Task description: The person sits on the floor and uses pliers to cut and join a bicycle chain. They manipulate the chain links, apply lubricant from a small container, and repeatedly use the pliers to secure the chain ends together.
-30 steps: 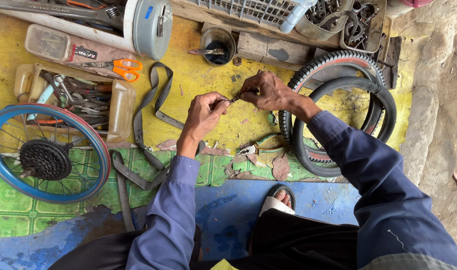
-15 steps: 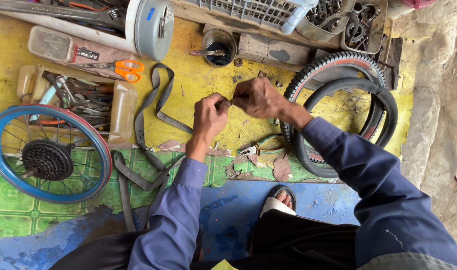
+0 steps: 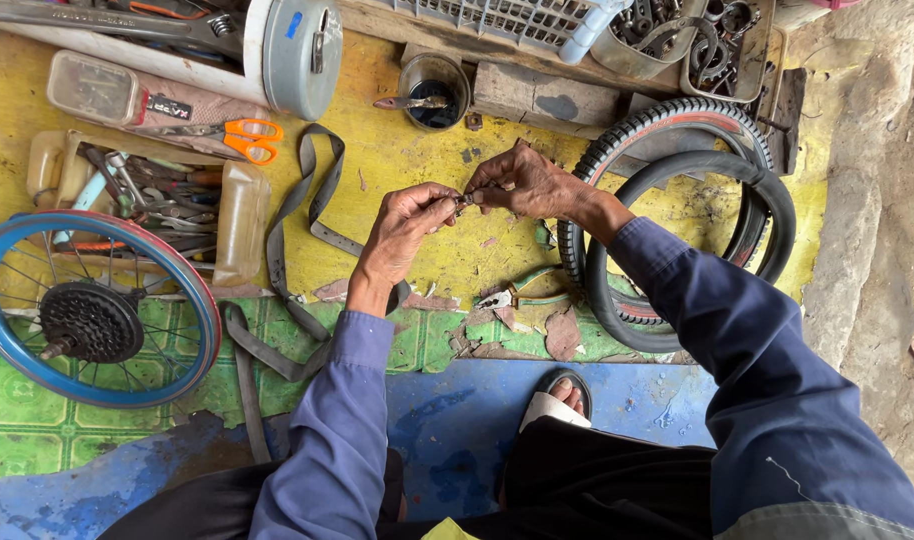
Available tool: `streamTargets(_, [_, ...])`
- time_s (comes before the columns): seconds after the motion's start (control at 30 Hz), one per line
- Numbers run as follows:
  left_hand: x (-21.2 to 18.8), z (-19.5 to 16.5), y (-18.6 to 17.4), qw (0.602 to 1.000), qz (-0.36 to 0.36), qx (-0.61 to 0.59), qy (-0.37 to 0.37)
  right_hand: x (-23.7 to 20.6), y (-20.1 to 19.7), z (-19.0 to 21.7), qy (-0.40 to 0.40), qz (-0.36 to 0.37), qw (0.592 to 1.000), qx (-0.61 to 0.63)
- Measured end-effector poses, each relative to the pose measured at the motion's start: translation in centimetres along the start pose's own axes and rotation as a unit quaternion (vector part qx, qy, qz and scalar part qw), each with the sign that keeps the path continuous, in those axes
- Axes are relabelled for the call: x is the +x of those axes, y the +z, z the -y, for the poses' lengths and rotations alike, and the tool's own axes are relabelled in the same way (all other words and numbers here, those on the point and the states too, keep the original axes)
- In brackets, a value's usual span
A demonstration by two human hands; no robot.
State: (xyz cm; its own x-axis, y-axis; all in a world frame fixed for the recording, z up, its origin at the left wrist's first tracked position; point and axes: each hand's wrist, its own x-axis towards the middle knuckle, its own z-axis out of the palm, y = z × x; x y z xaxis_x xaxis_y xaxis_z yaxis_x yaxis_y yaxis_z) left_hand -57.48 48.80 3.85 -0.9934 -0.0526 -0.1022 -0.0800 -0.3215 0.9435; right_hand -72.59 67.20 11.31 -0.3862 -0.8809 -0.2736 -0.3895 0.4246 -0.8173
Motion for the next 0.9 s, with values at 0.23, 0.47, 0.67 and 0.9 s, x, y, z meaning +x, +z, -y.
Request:
streamTargets(0.23, [0.5, -0.6, 0.8, 0.995, -0.058, 0.077, -0.022, -0.3, -0.6, -0.6, 0.054, -0.034, 0.998, -0.005])
streamTargets(0.47, [0.7, -1.0, 1.3, 0.958, -0.086, 0.275, 0.007, 0.0, 0.6, 0.6, 0.015, -0.057, 0.994, -0.090])
streamTargets(0.67, [0.6, 0.3, 2.1, 0.936, -0.117, 0.331, 0.013, 0.3, 2.3, 2.6, 0.078, -0.066, 0.959, -0.266])
streamTargets(0.9, [-0.2, -0.6, -0.1, 1.000, 0.013, 0.005, 0.022, 0.0, -1.1, 1.3, 0.007, 0.020, 0.997, 0.069])
